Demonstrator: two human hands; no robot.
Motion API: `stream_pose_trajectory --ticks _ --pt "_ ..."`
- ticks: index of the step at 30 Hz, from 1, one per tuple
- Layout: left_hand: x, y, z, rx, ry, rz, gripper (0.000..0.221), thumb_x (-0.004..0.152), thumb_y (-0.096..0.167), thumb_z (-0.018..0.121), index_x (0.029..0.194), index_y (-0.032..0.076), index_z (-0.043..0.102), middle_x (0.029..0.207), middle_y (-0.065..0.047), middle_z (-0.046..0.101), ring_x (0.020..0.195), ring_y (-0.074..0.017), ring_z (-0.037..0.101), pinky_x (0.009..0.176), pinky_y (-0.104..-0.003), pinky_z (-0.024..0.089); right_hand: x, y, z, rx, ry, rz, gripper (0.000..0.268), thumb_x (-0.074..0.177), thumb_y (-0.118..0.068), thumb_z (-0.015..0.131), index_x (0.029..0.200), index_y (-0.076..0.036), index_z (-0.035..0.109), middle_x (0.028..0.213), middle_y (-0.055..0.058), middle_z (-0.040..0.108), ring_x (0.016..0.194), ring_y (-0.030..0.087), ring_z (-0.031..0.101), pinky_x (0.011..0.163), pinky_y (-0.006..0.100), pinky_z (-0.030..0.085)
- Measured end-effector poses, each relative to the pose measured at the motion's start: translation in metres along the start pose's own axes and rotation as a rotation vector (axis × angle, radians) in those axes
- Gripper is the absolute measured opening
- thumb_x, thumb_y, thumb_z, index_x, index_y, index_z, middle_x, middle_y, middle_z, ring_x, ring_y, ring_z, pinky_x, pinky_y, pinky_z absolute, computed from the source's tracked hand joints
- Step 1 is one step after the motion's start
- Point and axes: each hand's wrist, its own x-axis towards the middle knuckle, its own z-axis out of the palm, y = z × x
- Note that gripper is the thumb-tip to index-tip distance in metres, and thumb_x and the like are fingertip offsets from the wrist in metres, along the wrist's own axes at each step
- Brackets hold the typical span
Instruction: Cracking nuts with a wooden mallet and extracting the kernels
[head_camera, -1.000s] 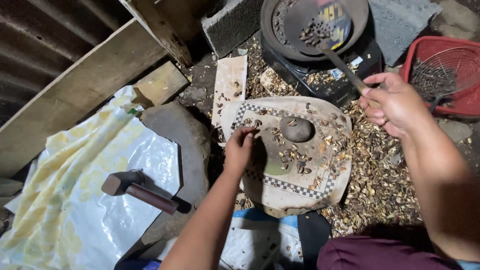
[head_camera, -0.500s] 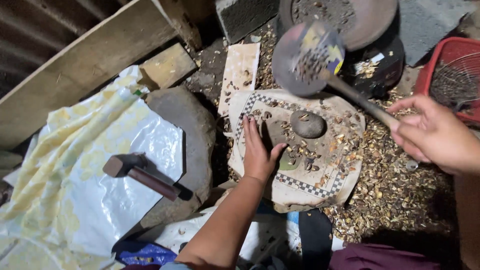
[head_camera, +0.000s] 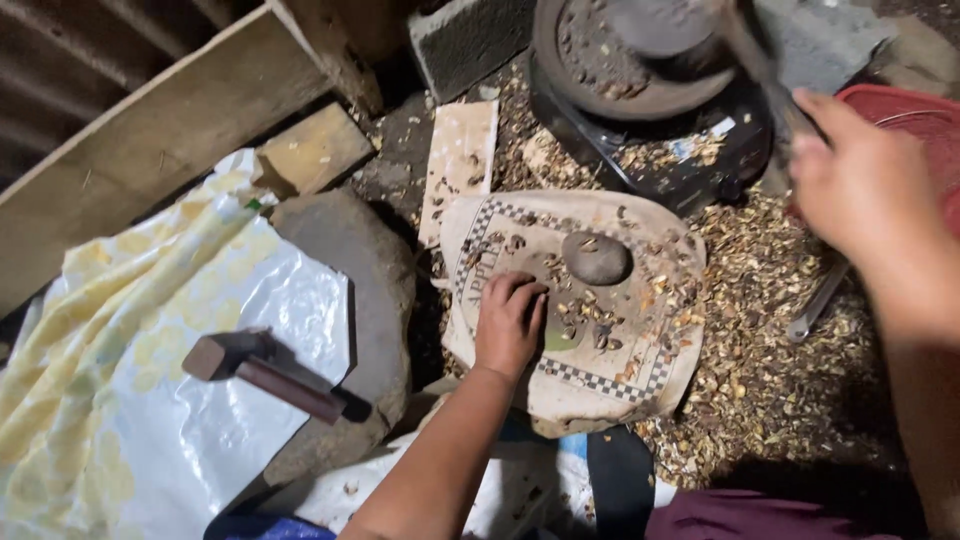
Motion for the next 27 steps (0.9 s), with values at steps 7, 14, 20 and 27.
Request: stream_pose_trajectory --ticks 7,14,20,27 --pt "-0.016 0.003 -0.003 0.131 0.015 -0.082 0.038 0.089 0.021 0.071 0.125 0.011 0.067 0.125 -0.015 0.058 0.109 -0.0344 0.055 0.097 -0.043 0.046 0.072 0.017 0.048 -0.328 0.03 0.032 0.049 0.102 -0.017 0.057 0.149 -0.009 0.068 0.089 0.02 0.077 0.064 0.038 0.074 0.055 0.047 0.06" --pt "-0.012 0.003 -0.006 0.061 -0.026 -0.047 0.032 0.086 0.008 0.071 0.118 0.01 0.07 0.119 -0.008 0.065 0.108 -0.0298 0.058 0.097 -0.039 0.048 0.081 -0.016 0.023 0.764 -0.516 0.672 0.029 0.104 -0.008 0.058 0.129 -0.01 0.07 0.073 0.009 0.064 0.046 0.012 0.04 0.036 0.027 0.025" --pt "-0.019 -0.011 0.005 0.12 -0.056 -0.082 0.026 0.093 0.021 0.07 0.119 0.023 0.069 0.112 -0.003 0.062 0.111 -0.0298 0.06 0.096 -0.045 0.049 0.06 -0.019 0.096 1.305 -0.258 0.586 0.046 0.105 -0.006 0.05 0.149 0.004 0.045 0.076 0.007 0.056 0.044 -0.003 0.04 0.033 0.011 0.034" --pt "-0.019 -0.011 0.003 0.091 -0.064 -0.042 0.023 0.095 0.022 0.068 0.118 0.022 0.07 0.109 -0.003 0.066 0.111 -0.0292 0.061 0.098 -0.044 0.047 0.033 0.002 0.107 0.411 0.156 0.071 0.046 0.097 -0.013 0.062 0.142 -0.012 0.071 0.132 0.008 0.07 0.114 0.032 0.066 0.095 0.044 0.053"
